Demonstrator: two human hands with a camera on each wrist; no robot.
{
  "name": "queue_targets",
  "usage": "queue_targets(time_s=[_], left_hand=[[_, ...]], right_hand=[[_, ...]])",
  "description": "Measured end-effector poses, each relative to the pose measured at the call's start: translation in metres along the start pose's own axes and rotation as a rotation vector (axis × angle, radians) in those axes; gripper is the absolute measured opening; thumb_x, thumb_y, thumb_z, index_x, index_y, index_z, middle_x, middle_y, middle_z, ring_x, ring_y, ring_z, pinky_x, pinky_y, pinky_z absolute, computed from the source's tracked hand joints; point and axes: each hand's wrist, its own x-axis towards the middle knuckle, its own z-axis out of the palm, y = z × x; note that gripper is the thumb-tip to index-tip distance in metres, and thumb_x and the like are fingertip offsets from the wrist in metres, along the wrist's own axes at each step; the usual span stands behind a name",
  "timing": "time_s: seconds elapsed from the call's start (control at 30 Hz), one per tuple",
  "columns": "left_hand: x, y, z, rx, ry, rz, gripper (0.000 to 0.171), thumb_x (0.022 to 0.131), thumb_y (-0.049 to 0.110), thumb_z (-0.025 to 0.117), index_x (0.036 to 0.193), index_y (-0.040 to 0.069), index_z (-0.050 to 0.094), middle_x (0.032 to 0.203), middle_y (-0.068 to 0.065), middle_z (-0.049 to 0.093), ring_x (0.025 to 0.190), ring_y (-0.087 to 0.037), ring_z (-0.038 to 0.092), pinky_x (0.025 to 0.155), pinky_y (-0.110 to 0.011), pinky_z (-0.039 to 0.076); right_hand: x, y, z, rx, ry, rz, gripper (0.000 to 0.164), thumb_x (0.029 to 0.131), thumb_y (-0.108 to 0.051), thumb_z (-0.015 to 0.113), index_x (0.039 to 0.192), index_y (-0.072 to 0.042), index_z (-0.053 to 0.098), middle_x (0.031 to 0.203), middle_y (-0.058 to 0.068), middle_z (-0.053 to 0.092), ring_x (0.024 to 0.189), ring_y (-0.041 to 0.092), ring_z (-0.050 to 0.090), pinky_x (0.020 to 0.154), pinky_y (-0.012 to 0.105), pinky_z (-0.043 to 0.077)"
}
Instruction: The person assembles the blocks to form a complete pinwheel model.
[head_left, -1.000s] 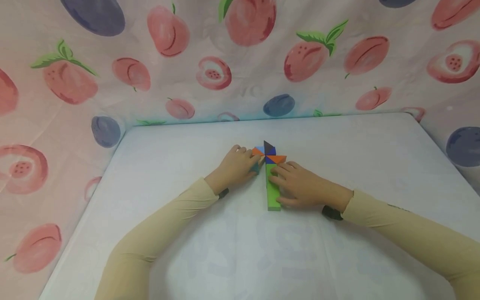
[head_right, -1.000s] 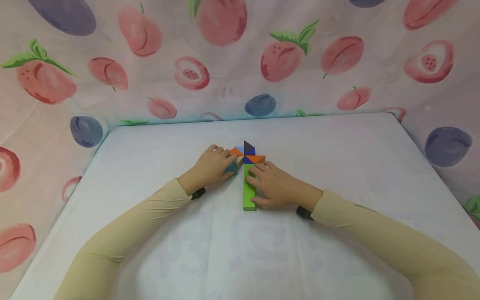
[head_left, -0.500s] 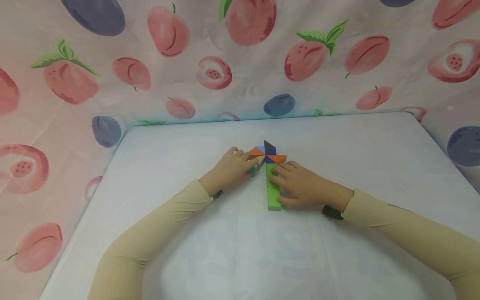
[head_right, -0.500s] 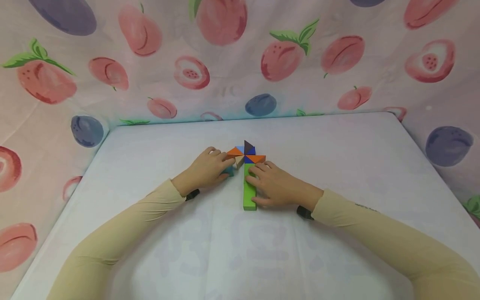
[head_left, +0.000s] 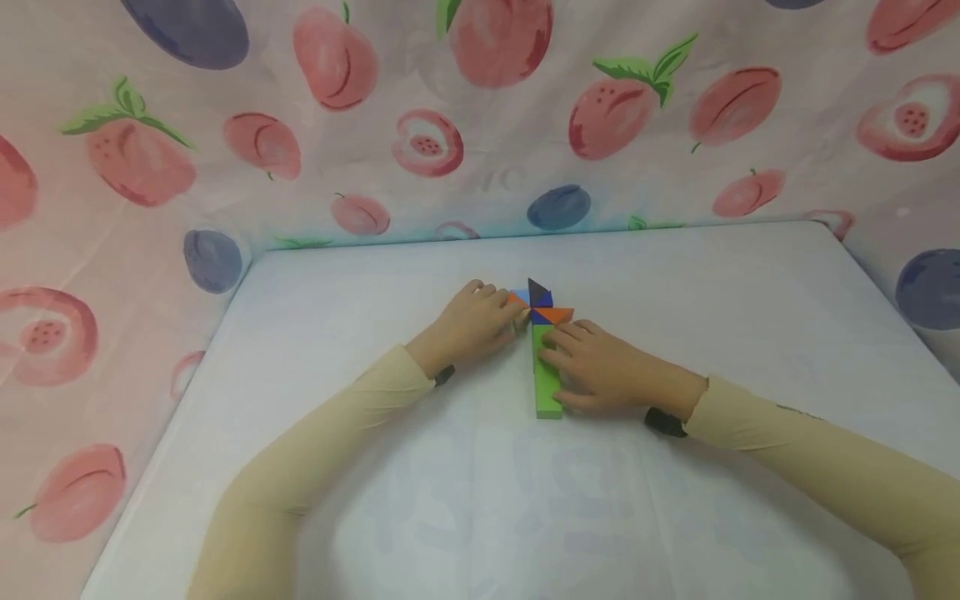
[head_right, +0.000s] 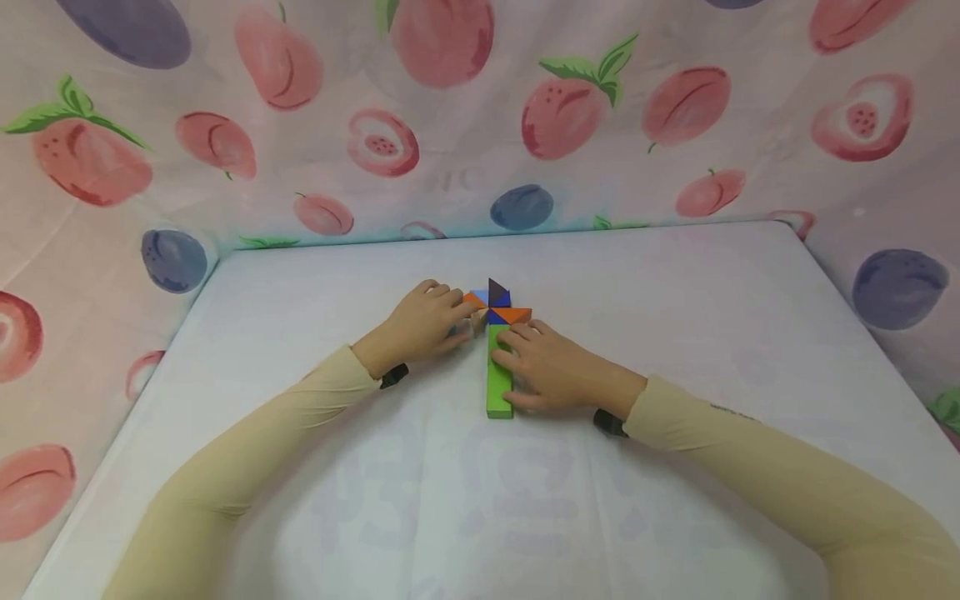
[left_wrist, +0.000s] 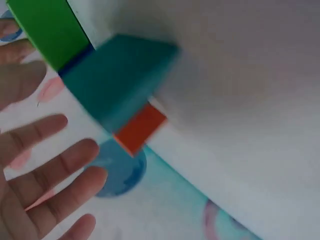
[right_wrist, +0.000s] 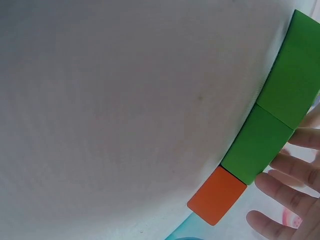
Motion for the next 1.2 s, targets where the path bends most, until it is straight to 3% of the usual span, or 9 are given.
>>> queue_targets(time_s=[0.17,0.3,0.5,0.67,0.87,1.07,1.2], left_hand=[[0.016,0.007,0.003,0.034,-0.007,-0.015,0.031,0.093,0.04,0.053,0.108,0.014,0.06,0.103,-0.003,0.065,0.097,-0.02,0.06,0.091,-0.037,0.044],[0.02,0.009,0.002,0.065,-0.046,-0.032,0.028,0.096,0.034,0.049,0.111,0.013,0.061,0.104,-0.004,0.065,0.099,-0.021,0.061,0.092,-0.037,0.045],[0.015,0.006,-0.003,0.033,-0.074,-0.043,0.031,0.097,0.036,0.047,0.119,0.018,0.06,0.108,-0.002,0.067,0.1,-0.02,0.063,0.092,-0.037,0.047],[0.011,0.004,-0.001,0.02,-0.047,-0.034,0.03,0.093,0.031,0.057,0.119,0.017,0.059,0.109,-0.003,0.067,0.099,-0.02,0.064,0.09,-0.035,0.048],[0.014,0.008,0.0,-0.013,0.001,0.001,0.025,0.093,0.034,0.056,0.111,0.019,0.065,0.105,-0.002,0.069,0.097,-0.02,0.065,0.089,-0.036,0.048],[0.011,0.005,-0.003,-0.015,-0.053,0.049,0.021,0.093,0.028,0.058,0.111,0.021,0.065,0.109,-0.002,0.067,0.102,-0.02,0.062,0.095,-0.038,0.045],[0.001,-0.002,-0.004,-0.051,-0.038,0.076,0.016,0.092,0.018,0.06,0.106,0.022,0.066,0.106,0.0,0.065,0.098,-0.019,0.062,0.095,-0.037,0.046]], right_hand=[[-0.001,0.001,0.0,-0.001,0.001,-0.002,0.052,0.088,-0.045,0.054,0.123,-0.007,0.054,0.123,0.013,0.054,0.113,0.03,0.052,0.097,0.047,0.042],[0.0,0.0,0.0,0.008,-0.005,-0.001,0.053,0.088,-0.045,0.054,0.124,-0.006,0.054,0.123,0.014,0.054,0.115,0.031,0.051,0.098,0.047,0.042],[0.001,0.001,0.001,0.006,-0.025,0.005,0.052,0.089,-0.046,0.053,0.124,-0.008,0.054,0.123,0.012,0.054,0.115,0.029,0.051,0.098,0.047,0.042],[0.0,0.001,0.001,0.009,-0.016,-0.001,0.052,0.089,-0.045,0.053,0.123,-0.007,0.055,0.123,0.012,0.055,0.115,0.029,0.051,0.098,0.047,0.042],[0.0,0.0,-0.001,0.009,-0.021,-0.001,0.053,0.089,-0.046,0.053,0.124,-0.007,0.054,0.123,0.013,0.054,0.115,0.03,0.051,0.098,0.047,0.042],[0.0,0.0,-0.001,0.014,-0.02,-0.004,0.053,0.089,-0.046,0.053,0.124,-0.007,0.054,0.123,0.013,0.054,0.115,0.03,0.05,0.099,0.047,0.041],[-0.001,0.001,0.0,0.014,-0.024,0.0,0.053,0.089,-0.046,0.053,0.124,-0.007,0.054,0.123,0.013,0.054,0.116,0.03,0.05,0.1,0.047,0.041]])
